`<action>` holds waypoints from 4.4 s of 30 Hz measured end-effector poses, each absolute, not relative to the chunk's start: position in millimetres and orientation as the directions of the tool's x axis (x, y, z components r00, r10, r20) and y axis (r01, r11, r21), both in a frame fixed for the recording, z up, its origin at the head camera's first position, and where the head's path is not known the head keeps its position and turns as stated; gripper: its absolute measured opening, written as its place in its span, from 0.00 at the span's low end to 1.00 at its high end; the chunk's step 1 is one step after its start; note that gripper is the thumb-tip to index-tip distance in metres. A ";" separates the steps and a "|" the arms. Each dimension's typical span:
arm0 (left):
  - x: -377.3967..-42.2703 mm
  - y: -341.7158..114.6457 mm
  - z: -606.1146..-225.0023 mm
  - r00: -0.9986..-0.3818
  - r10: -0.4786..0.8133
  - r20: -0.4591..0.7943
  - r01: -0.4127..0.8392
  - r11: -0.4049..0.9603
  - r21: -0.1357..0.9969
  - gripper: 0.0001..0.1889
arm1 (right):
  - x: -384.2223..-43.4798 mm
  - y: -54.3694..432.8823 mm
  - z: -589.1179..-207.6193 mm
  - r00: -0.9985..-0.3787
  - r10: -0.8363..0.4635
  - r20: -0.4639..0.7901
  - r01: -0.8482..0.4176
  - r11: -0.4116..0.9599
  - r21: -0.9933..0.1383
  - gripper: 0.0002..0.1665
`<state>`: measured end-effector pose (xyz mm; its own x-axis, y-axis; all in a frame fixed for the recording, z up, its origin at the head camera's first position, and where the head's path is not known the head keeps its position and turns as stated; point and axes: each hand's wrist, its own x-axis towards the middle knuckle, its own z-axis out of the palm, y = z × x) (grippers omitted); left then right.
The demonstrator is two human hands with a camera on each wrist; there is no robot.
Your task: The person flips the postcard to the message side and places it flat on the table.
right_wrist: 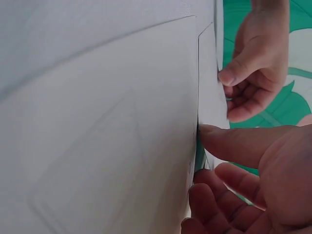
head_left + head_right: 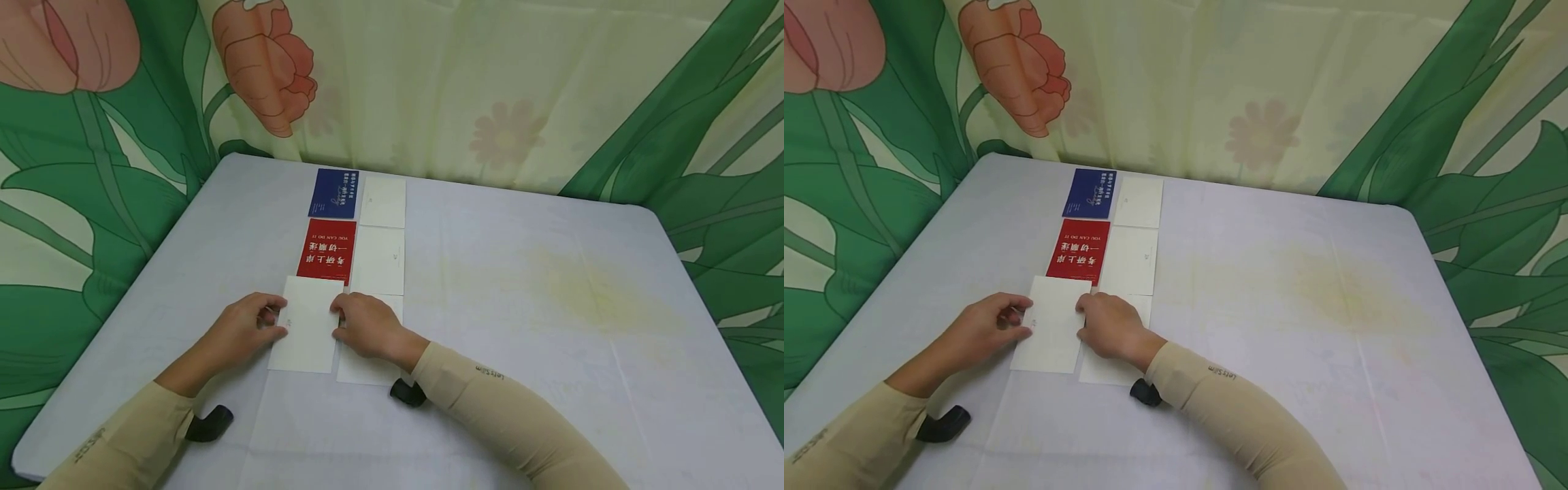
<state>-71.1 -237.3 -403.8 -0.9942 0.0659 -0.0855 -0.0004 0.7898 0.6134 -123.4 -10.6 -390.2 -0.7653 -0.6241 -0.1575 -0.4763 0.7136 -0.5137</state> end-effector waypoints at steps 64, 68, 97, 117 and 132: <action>-106.5 -241.4 -371.7 -0.986 0.164 -0.001 0.137 0.828 0.544 0.39 | -176.9 11.2 -357.3 -0.771 -0.627 -0.116 -0.510 0.715 -0.478 0.34; -133.5 -243.7 -372.2 -0.985 0.146 -0.094 0.070 0.829 0.555 0.42 | -197.7 8.6 -355.5 -0.773 -0.615 -0.153 -0.524 0.756 -0.393 0.38; -197.5 -243.8 -401.3 -0.935 0.187 -0.302 -0.002 0.847 0.532 0.48 | -230.5 -17.1 -378.5 -0.759 -0.573 -0.310 -0.493 0.816 -0.302 0.47; -192.6 -241.4 -395.5 -0.921 0.217 -0.323 0.026 0.863 0.505 0.50 | -230.4 -18.8 -380.9 -0.718 -0.630 -0.296 -0.553 0.774 -0.307 0.39; -192.8 -240.7 -395.9 -0.953 0.197 -0.230 0.042 0.837 0.545 0.29 | -230.6 -18.5 -383.2 -0.742 -0.634 -0.216 -0.553 0.762 -0.336 0.36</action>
